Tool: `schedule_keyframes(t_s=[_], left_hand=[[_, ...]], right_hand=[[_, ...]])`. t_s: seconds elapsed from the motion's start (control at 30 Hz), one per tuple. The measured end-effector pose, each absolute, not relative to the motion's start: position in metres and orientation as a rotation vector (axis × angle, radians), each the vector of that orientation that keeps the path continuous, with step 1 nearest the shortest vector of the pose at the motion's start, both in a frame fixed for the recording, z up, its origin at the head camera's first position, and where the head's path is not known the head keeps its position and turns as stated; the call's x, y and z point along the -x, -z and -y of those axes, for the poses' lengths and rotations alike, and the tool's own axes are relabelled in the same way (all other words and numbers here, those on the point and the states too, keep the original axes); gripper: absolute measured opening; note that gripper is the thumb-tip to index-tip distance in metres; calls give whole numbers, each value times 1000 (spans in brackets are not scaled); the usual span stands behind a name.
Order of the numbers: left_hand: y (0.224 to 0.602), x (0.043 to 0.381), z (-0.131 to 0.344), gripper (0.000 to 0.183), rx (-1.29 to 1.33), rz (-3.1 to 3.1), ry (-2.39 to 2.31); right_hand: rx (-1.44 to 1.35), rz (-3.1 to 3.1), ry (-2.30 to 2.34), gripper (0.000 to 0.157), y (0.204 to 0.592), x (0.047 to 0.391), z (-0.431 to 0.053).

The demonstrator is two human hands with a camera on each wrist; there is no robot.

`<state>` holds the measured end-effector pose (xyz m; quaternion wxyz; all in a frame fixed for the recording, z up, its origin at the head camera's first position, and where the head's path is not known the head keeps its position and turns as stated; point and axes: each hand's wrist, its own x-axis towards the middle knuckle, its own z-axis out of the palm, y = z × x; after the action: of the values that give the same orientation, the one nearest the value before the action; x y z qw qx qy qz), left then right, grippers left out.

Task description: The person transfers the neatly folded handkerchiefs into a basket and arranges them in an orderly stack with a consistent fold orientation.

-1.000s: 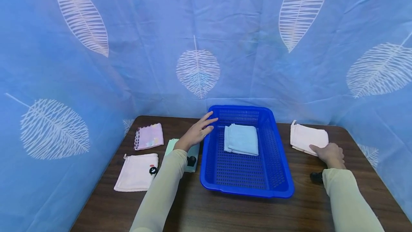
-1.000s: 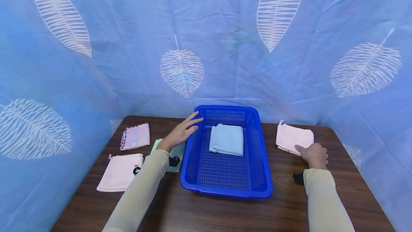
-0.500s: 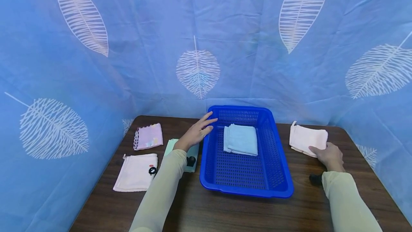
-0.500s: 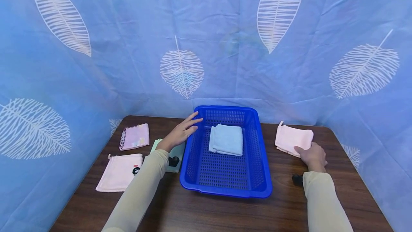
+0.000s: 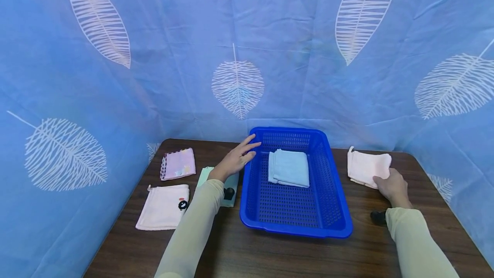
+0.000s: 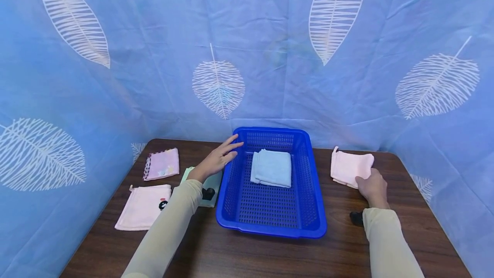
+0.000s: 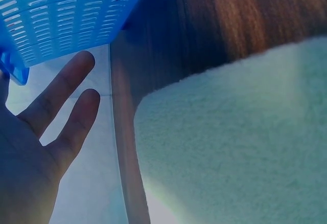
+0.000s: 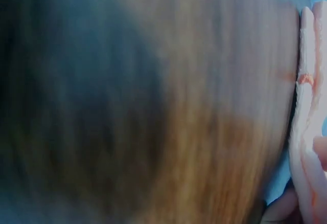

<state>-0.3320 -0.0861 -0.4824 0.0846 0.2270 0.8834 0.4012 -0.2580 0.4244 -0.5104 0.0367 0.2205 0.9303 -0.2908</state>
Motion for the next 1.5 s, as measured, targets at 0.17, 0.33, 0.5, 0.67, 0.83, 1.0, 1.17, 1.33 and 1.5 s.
schedule_keyframes(t_s=[0.17,0.33,0.5,0.67,0.83,1.0,1.17,1.33,1.5], left_hand=[[481,332,87,46,-677,-2642,-1187],[480,332,87,46,-688,-2655,-1185],[482,330,86,46,-697,-2643,-1187],[485,328,86,46,-662,-2634,-1192],[485,328,86,46,-667,-2632,-1203],[481,329,85,45,-667,-2628,-1205],[480,330,84,46,-678,-2637,-1183],[480,330,85,46,-684,-2636,-1181],[481,330,87,45,-684,-2640,-1181]], right_hand=[[-720,-2884,993,70,509,258,-423],[-758,-2886,1098,68,503,257,-422],[-821,-2823,1171,68,503,253,-422],[-844,-2778,1276,69,506,250,-422],[-851,-2725,1440,70,507,249,-421],[-895,-2713,1507,71,507,250,-420],[-928,-2690,1571,72,511,248,-421],[-952,-2601,1677,72,513,246,-421],[-969,-2534,1764,73,510,245,-418]])
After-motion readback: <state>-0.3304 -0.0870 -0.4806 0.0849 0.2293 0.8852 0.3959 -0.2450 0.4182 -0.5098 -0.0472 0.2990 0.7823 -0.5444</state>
